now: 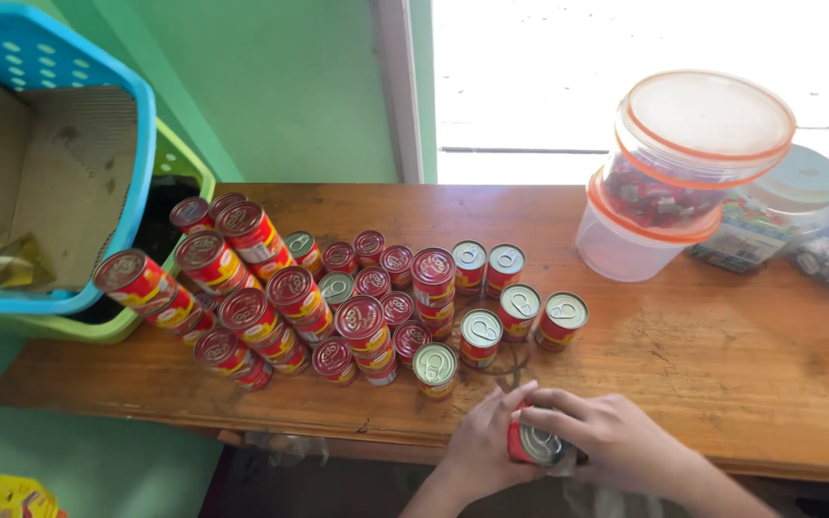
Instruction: Wiping canned goods with a cloth and placing them on grocery store shelves.
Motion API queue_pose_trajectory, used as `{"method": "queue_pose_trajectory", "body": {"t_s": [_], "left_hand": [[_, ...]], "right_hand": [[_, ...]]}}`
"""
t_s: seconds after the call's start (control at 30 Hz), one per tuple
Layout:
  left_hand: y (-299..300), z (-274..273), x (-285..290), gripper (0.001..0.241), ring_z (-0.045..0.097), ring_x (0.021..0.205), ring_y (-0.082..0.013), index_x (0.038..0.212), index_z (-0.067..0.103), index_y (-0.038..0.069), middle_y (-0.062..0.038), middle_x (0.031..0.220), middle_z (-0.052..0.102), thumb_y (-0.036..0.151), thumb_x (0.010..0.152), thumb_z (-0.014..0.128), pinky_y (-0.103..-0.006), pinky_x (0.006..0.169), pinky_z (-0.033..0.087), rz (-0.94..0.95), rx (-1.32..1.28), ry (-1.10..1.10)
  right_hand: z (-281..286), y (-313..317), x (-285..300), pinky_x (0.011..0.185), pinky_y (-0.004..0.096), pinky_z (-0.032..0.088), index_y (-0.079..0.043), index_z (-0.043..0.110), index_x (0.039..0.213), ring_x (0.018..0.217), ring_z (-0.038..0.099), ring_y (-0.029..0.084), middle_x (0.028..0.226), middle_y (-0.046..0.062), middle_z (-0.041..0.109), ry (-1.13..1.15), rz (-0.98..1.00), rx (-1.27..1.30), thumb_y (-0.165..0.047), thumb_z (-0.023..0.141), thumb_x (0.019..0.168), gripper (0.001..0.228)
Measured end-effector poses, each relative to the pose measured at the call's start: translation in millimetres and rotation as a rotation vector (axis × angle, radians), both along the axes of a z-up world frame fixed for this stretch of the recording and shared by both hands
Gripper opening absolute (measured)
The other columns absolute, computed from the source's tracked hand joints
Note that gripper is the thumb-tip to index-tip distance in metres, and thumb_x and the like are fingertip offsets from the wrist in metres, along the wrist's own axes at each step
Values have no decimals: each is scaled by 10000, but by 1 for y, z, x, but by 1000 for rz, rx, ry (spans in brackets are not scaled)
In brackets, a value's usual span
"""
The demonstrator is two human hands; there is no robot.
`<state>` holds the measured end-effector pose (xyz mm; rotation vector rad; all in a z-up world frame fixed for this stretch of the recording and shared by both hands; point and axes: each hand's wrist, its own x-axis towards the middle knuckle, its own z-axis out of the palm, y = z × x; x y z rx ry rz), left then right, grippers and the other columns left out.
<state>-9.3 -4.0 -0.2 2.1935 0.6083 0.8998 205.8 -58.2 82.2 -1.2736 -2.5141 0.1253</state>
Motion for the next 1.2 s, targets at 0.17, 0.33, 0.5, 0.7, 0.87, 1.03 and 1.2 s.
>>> {"method": "queue_pose_trajectory", "body": {"t_s": [0.17,0.33,0.5,0.7,0.87,1.03,1.2], "left_hand": [[-11,9,-24,1156,701,1130,-323,1487,379,120,-144,1312,659,574,532,843,-434,939,557,28,-320,-74],[-21,28,-45,747,691,937,-291,1263,559,72,-101,1107,681,344,674,929,-405,817,545,203,63,-92],[-33,28,-60,718,694,930,-264,1245,596,133,-52,1090,698,222,600,898,-386,801,543,364,129,-2],[-60,21,-104,617,672,890,-241,1197,632,155,-22,1060,696,227,624,851,-371,775,531,493,297,123],[-99,14,-148,569,667,802,-251,1106,648,123,-28,986,695,234,586,852,-361,691,539,497,254,148],[-135,2,-198,707,667,855,-233,1208,656,161,-7,1057,693,237,549,901,-367,748,545,640,288,159],[-178,-16,-227,743,668,870,-228,1212,656,162,-10,1070,693,202,517,916,-367,750,548,600,226,129]], "right_hand": [[-27,-9,14,788,326,626,-181,763,1220,1087,782,205,1387,45,717,613,-83,-227,31,770,538,714],[-64,-10,-3,643,284,486,-30,720,1160,730,586,152,906,87,704,1064,-877,43,-67,678,967,201],[-8,-30,-91,739,318,580,-157,735,1190,852,714,191,1171,45,704,411,-223,225,-266,782,705,500],[-10,-56,-130,696,332,562,-93,715,1245,836,680,223,1185,80,644,238,-82,241,-258,704,871,409],[-20,-87,-171,549,329,546,-188,747,1245,702,674,219,1151,93,636,244,-174,118,-235,697,840,411],[-34,-126,-230,536,305,530,-69,671,1278,688,665,207,1080,81,628,237,-243,125,-218,679,876,429],[-54,-176,-264,522,316,538,-65,621,1288,643,662,213,1099,75,632,341,-292,57,-194,706,847,468]]}}
